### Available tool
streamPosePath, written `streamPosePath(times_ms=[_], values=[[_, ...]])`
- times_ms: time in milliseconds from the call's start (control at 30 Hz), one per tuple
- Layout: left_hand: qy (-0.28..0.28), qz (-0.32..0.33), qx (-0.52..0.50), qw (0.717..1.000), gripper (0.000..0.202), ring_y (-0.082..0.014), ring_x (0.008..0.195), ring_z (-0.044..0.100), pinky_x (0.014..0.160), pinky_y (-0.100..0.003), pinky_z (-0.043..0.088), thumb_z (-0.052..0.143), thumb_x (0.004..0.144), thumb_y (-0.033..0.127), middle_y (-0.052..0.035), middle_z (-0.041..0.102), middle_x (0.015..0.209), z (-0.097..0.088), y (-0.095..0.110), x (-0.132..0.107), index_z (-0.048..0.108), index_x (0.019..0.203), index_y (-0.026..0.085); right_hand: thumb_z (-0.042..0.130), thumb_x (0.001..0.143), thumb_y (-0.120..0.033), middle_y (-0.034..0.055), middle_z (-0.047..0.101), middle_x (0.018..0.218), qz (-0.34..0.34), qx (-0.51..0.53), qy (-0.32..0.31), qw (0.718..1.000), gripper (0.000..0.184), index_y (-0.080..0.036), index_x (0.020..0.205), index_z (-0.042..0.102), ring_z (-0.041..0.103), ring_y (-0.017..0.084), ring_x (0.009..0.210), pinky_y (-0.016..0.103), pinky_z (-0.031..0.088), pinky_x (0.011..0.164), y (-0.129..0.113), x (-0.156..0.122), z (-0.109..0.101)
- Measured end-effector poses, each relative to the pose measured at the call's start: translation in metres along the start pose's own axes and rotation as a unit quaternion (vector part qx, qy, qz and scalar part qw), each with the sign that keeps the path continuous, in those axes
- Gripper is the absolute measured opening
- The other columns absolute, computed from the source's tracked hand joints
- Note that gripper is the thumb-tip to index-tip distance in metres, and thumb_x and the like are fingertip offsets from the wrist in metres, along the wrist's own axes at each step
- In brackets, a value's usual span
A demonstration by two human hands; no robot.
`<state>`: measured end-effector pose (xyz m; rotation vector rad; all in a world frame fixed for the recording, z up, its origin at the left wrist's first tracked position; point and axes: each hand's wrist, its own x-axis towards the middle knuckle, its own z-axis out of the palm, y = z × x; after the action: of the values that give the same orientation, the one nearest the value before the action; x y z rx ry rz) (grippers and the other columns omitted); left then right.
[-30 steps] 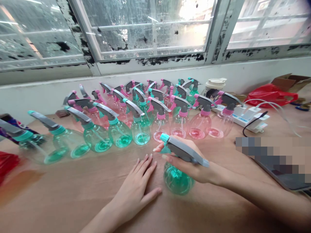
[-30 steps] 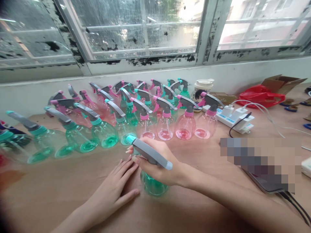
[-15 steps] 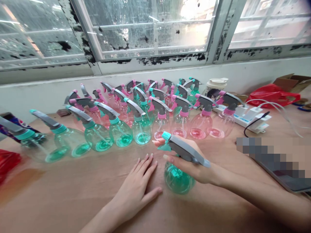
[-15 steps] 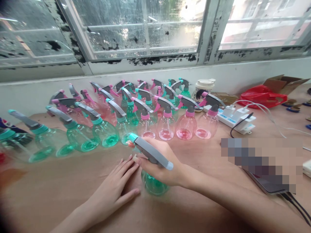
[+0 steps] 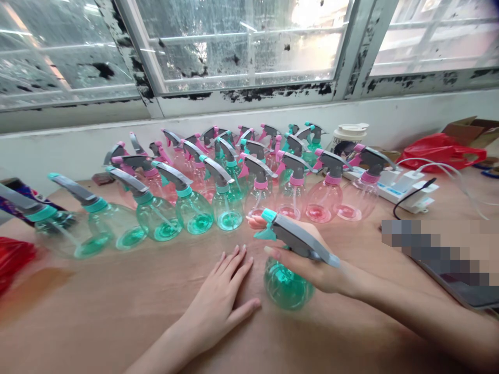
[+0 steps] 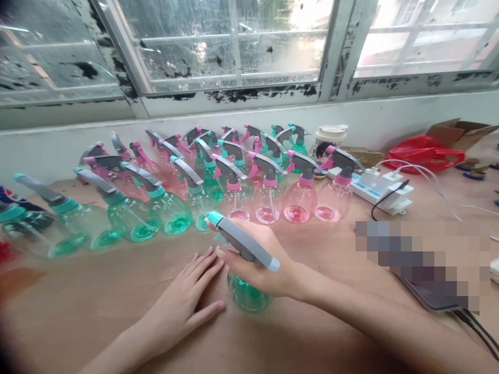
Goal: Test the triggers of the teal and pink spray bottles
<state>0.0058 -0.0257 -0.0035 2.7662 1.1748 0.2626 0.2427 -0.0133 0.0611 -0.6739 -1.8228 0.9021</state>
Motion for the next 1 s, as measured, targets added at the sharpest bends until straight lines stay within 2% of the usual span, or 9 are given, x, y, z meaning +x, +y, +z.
streamPosePath(times_ms=[233, 367, 500, 633, 833, 1000], values=[[0.001, 0.002, -0.004, 1.000, 0.067, -0.0335, 0.145, 0.025, 0.116, -0.056, 0.027, 0.049, 0.098, 0.055, -0.0145, 0.029, 0.158, 0.0014, -0.0002, -0.0006, 0.032, 0.153, 0.018, 0.059, 0.090, -0.022, 0.0067, 0.066, 0.111, 0.000, -0.006, -0.006, 1.000, 0.037, -0.029, 0.126, 0.060, 0.067, 0.021, 0.096, 0.036, 0.058, 0.086, -0.0028, 0.0007, -0.0017], [-0.006, -0.001, 0.001, 1.000, 0.068, -0.0336, 0.145, 0.026, 0.116, -0.056, 0.026, 0.047, 0.099, 0.056, -0.0150, 0.029, 0.158, 0.0010, -0.0002, -0.0005, 0.034, 0.151, 0.016, 0.059, 0.089, -0.018, 0.0073, 0.065, 0.117, -0.011, 0.018, -0.010, 1.000, 0.036, -0.027, 0.124, 0.060, 0.068, 0.020, 0.100, 0.032, 0.059, 0.081, -0.0019, 0.0011, -0.0019], [-0.009, -0.003, 0.006, 1.000, 0.068, -0.0329, 0.146, 0.025, 0.116, -0.056, 0.026, 0.047, 0.099, 0.057, -0.0151, 0.028, 0.158, 0.0011, -0.0003, -0.0008, 0.034, 0.151, 0.016, 0.059, 0.088, -0.018, 0.0059, 0.066, 0.110, -0.017, 0.009, -0.006, 1.000, 0.032, -0.026, 0.119, 0.061, 0.068, 0.016, 0.084, 0.030, 0.059, 0.075, -0.0009, 0.0013, -0.0016], [-0.010, -0.001, 0.004, 1.000, 0.068, -0.0326, 0.146, 0.024, 0.116, -0.056, 0.025, 0.046, 0.099, 0.056, -0.0152, 0.028, 0.159, 0.0007, -0.0003, 0.0000, 0.033, 0.152, 0.016, 0.058, 0.088, -0.019, 0.0045, 0.065, 0.105, -0.002, 0.000, -0.008, 1.000, 0.026, -0.027, 0.113, 0.061, 0.063, 0.013, 0.069, 0.031, 0.058, 0.072, -0.0007, 0.0020, -0.0017], [-0.019, -0.006, 0.012, 1.000, 0.069, -0.0341, 0.145, 0.026, 0.115, -0.057, 0.027, 0.046, 0.099, 0.057, -0.0174, 0.029, 0.157, -0.0005, 0.0007, 0.0015, 0.035, 0.151, 0.014, 0.056, 0.089, -0.019, 0.0037, 0.066, 0.088, -0.026, -0.015, -0.005, 1.000, 0.009, -0.021, 0.096, 0.061, 0.064, 0.017, 0.077, 0.031, 0.054, 0.074, -0.0041, 0.0042, -0.0024], [-0.007, -0.002, 0.010, 1.000, 0.068, -0.0347, 0.144, 0.030, 0.114, -0.056, 0.029, 0.048, 0.098, 0.057, -0.0174, 0.033, 0.156, 0.0008, 0.0002, 0.0003, 0.038, 0.149, 0.014, 0.058, 0.089, -0.021, -0.0004, 0.062, 0.078, -0.016, -0.023, -0.001, 1.000, 0.001, -0.021, 0.088, 0.058, 0.058, 0.012, 0.067, 0.025, 0.049, 0.063, -0.0060, 0.0042, -0.0028]])
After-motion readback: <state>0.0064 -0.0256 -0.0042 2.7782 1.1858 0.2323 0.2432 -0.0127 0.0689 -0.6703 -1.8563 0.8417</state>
